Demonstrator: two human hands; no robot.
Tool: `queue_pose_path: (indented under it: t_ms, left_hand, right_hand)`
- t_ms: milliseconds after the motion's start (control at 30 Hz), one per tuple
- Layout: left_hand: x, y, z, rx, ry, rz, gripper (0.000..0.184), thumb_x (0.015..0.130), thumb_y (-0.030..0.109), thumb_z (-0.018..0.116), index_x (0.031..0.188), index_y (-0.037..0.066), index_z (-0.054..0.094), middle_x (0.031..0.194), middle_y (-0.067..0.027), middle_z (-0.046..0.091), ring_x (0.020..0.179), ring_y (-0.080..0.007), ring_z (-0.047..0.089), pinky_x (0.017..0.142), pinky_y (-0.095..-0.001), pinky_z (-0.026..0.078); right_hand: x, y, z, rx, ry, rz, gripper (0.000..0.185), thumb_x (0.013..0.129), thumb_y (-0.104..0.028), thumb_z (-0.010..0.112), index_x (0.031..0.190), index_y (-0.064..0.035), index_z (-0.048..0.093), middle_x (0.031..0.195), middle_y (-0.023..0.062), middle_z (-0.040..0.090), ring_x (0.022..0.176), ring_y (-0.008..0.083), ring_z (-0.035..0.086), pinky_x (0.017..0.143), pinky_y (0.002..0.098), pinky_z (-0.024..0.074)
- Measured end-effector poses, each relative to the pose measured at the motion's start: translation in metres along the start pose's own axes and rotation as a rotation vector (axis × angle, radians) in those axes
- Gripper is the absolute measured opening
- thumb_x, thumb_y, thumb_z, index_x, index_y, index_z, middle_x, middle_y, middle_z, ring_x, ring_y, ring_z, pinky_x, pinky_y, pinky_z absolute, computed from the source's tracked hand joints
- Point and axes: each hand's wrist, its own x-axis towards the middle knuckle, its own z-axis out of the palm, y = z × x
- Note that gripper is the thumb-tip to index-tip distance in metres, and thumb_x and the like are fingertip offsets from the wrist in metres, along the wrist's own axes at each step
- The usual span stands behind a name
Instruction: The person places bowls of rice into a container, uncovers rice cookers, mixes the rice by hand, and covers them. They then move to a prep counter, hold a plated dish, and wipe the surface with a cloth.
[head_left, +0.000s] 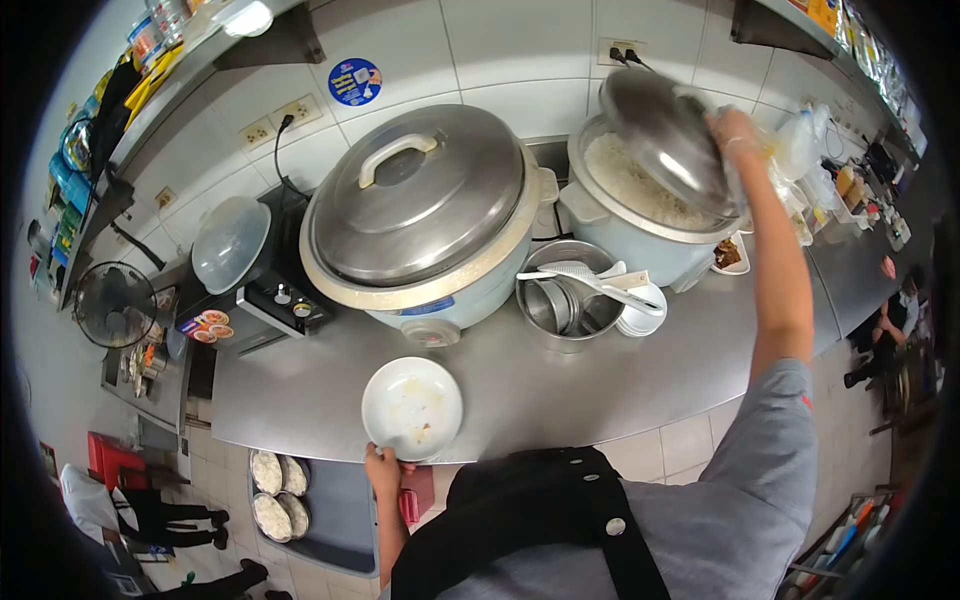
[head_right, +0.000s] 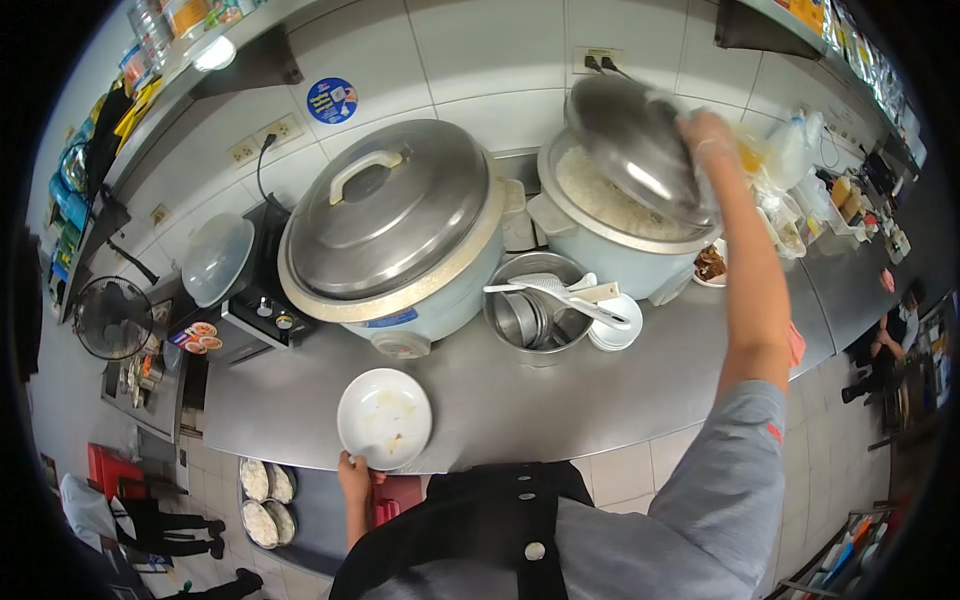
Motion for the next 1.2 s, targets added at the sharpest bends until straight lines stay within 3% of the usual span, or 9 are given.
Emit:
queue_pose_path:
  t_ms: [367,433,567,767,1000,1033,1100,1167,1200]
  left_hand:
    - [0.038,0.010,-0.026,0.028,-0.064,-0.042,0.044,0.090,0.010,0.042,0.130,-0.007,0.035,0.063,-0.0161,0.061,0.041,-0.0219,0.059,0.035,-0.0308,0.048]
    - [0.040,0.017,-0.035,0.245,-0.046,-0.040,0.042,0.093,0.014,0.043,0.130,-0.004,0.037,0.064,-0.0147,0.062,0.043,-0.0209,0.060,0.036,-0.0307,0.047]
    - [0.058,0.009,-0.050,0.256,-0.056,-0.032,0.047,0.096,0.024,0.048,0.133,-0.003,0.036,0.067,-0.0132,0.064,0.047,-0.0200,0.062,0.038,-0.0299,0.047]
    - [0.070,0.043,-0.050,0.535,0.084,0.085,0.050,0.090,0.021,0.058,0.127,-0.008,0.044,0.069,-0.0158,0.065,0.055,-0.0250,0.064,0.054,-0.0358,0.051]
    - [0.071,0.053,-0.050,0.745,0.174,0.312,0.052,0.085,0.019,0.062,0.128,-0.005,0.047,0.088,-0.0174,0.067,0.089,-0.0351,0.064,0.080,-0.0421,0.048]
    - [0.062,0.060,-0.050,0.721,0.144,0.268,0.052,0.084,0.019,0.063,0.128,-0.003,0.047,0.093,-0.0181,0.067,0.091,-0.0349,0.063,0.081,-0.0421,0.048]
    - [0.052,0.065,-0.050,0.688,0.139,0.218,0.052,0.084,0.019,0.063,0.129,-0.001,0.047,0.098,-0.0187,0.066,0.092,-0.0347,0.063,0.082,-0.0420,0.048]
    - [0.046,0.054,-0.056,0.718,0.155,0.168,0.053,0.084,0.019,0.063,0.130,-0.001,0.047,0.100,-0.0189,0.065,0.093,-0.0349,0.063,0.082,-0.0420,0.048]
    - [0.042,0.052,-0.056,0.728,0.156,0.162,0.054,0.084,0.020,0.063,0.131,-0.001,0.046,0.098,-0.0183,0.066,0.094,-0.0350,0.063,0.082,-0.0420,0.048]
  right_hand:
    - [-0.086,0.106,-0.124,-0.117,0.196,0.150,0.054,0.089,-0.046,0.049,0.099,0.0053,0.063,0.100,0.0310,0.061,0.100,0.0445,0.058,0.087,0.0480,0.0443]
    - [-0.137,0.127,-0.109,-0.117,0.368,0.073,0.052,0.091,-0.045,0.047,0.093,0.0040,0.063,0.095,0.0304,0.061,0.095,0.0444,0.059,0.084,0.0501,0.0443]
    - [-0.258,0.132,-0.074,-0.188,0.193,0.485,0.048,0.092,-0.042,0.048,0.089,0.0030,0.063,0.091,0.0270,0.063,0.087,0.0428,0.061,0.077,0.0499,0.0469]
    - [-0.391,0.116,0.019,-0.136,0.064,0.793,0.040,0.088,-0.035,0.054,0.083,0.0031,0.065,0.089,0.0261,0.064,0.083,0.0419,0.063,0.075,0.0498,0.0475]
    - [-0.391,0.115,0.086,-0.117,-0.169,0.660,0.040,0.085,-0.037,0.055,0.081,0.0020,0.064,0.094,0.0248,0.065,0.091,0.0390,0.063,0.081,0.0467,0.0494]
    - [-0.372,0.129,0.096,-0.139,-0.313,0.812,0.037,0.084,-0.034,0.059,0.093,0.0007,0.065,0.096,0.0229,0.065,0.092,0.0392,0.063,0.082,0.0458,0.0496]
    - [-0.330,0.071,0.037,-0.266,-0.390,0.545,0.040,0.082,-0.027,0.064,0.114,-0.0019,0.062,0.118,0.0215,0.059,0.113,0.0330,0.054,0.093,0.0436,0.0451]
    - [-0.276,0.042,0.036,-0.050,0.122,0.250,0.046,0.084,-0.028,0.063,0.121,-0.0019,0.056,0.130,0.0212,0.051,0.125,0.0321,0.044,0.100,0.0403,0.0401]
    - [-0.242,-0.053,-0.042,0.180,-0.080,0.177,0.048,0.087,-0.027,0.062,0.127,-0.0026,0.052,0.133,0.0205,0.050,0.125,0.0332,0.045,0.103,0.0396,0.0379]
